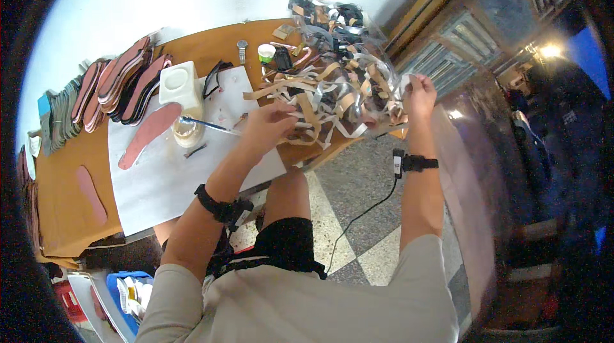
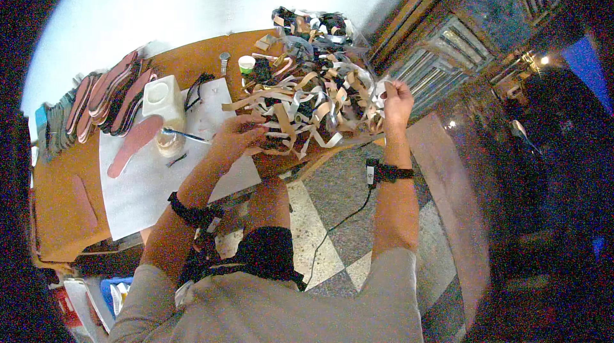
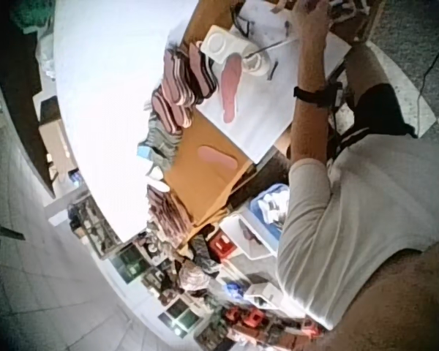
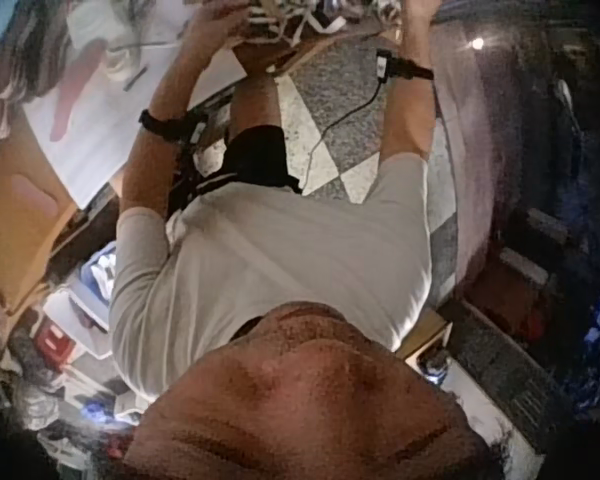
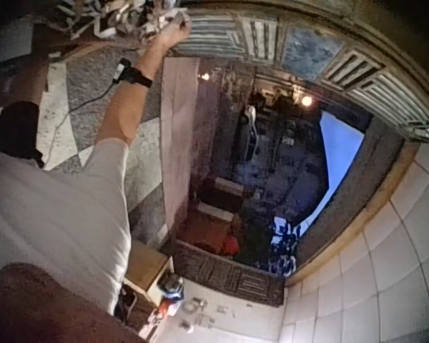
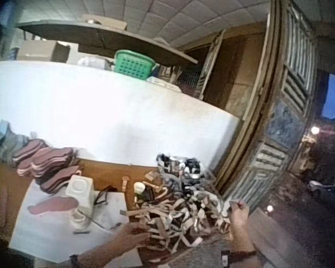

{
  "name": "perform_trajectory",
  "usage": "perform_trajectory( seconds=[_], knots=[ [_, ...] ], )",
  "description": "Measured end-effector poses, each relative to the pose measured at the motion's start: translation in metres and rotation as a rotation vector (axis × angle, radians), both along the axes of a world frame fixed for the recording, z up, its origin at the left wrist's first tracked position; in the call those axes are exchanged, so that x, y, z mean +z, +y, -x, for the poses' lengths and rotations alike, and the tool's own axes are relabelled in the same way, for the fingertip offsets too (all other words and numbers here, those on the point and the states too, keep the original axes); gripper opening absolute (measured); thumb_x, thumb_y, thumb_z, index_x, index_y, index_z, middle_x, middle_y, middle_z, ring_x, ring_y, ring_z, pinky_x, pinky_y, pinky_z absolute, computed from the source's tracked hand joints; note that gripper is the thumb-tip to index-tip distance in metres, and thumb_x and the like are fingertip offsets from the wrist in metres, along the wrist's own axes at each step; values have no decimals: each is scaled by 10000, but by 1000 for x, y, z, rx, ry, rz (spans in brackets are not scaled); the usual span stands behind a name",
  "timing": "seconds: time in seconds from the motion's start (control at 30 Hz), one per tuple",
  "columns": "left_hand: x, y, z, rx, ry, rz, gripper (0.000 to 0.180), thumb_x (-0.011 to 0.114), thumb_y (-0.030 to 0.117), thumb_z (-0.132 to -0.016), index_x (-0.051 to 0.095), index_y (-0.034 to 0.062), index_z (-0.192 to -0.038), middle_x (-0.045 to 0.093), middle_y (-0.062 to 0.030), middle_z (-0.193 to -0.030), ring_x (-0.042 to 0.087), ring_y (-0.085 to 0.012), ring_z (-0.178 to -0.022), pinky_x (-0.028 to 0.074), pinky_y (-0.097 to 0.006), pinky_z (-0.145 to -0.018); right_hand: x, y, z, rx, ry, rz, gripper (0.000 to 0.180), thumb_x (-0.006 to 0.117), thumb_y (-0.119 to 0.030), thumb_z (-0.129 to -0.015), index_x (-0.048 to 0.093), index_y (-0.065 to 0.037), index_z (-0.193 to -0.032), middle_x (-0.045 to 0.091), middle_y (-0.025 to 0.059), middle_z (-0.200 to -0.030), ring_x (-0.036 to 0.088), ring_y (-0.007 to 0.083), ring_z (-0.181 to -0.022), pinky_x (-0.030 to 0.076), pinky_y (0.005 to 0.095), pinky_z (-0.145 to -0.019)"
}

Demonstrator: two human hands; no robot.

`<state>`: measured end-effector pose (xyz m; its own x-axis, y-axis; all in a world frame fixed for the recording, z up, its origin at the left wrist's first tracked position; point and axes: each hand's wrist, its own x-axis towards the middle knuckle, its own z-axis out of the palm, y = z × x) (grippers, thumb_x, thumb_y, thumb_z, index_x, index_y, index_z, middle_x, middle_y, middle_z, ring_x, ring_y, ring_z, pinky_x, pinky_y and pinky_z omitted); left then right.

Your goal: Applying glue to shoe insoles and attaching decorative or structural straps.

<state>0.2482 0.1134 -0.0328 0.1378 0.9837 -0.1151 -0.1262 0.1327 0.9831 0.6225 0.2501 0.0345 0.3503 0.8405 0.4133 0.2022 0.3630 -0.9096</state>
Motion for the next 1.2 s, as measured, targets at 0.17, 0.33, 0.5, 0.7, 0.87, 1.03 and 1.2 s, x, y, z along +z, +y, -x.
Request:
perform_trajectory(
  seconds=[0.17, 0.33, 0.5, 0.7, 0.87, 1.03, 1.2],
  knots=[
    [7, -7, -3, -10, -9, -53, 283, 714, 189, -945, 681, 76, -1202, 688, -56, -1120, 672, -169, -969, 595, -309, -783, 39, -28, 21, -49, -147, -92, 77, 670, -89, -913, 642, -24, -881, 610, -3, -730, 546, 91, -618, 434, 260, -582],
    [29, -13, -11, -50, -77, -125, 339, 686, 242, -972, 640, 30, -1233, 691, -73, -1135, 689, -208, -1023, 589, -318, -831, 39, -68, 48, -83, -359, -137, 36, 650, -37, -878, 673, -13, -865, 653, 29, -743, 578, 130, -645, 482, 306, -617],
    [37, -18, -25, -225, -386, 181, 355, 635, 248, -1003, 620, -30, -1223, 703, -110, -1144, 702, -228, -1011, 583, -356, -861, -15, -157, 156, -5, -781, -62, 78, 720, -128, -803, 671, -69, -818, 662, 158, -702, 676, 326, -634, 536, 423, -591],
    [-10, -12, -54, -289, -419, 302, 304, 635, 202, -988, 637, -31, -1183, 703, -102, -1019, 685, -178, -885, 562, -314, -774, -78, -210, 202, -45, -792, -180, 112, 750, -112, -758, 658, -86, -818, 620, 98, -669, 620, 288, -577, 485, 394, -535],
    [-19, -18, -53, -266, -233, 201, 249, 624, 129, -965, 639, -33, -1154, 660, -63, -852, 635, -136, -748, 529, -276, -635, -85, -221, 191, 178, -793, -14, 221, 736, -242, -830, 618, -57, -854, 652, 118, -757, 647, 337, -691, 509, 462, -607],
    [-19, -28, -33, -88, -181, 224, 167, 634, 193, -980, 683, 45, -1042, 607, 16, -708, 511, -89, -531, 383, -231, -460, -100, -185, 141, 126, 16, 239, 355, 639, -409, -984, 665, -56, -959, 681, 36, -810, 621, 142, -656, 503, 328, -583],
    [2, -43, -28, -146, -135, 258, 145, 629, 219, -992, 661, 80, -1020, 531, 52, -646, 433, -68, -483, 301, -237, -411, -69, -150, 122, 147, 458, 524, 339, 563, -389, -1031, 658, -64, -1000, 682, 39, -811, 611, 134, -598, 489, 270, -533]
  ],
)
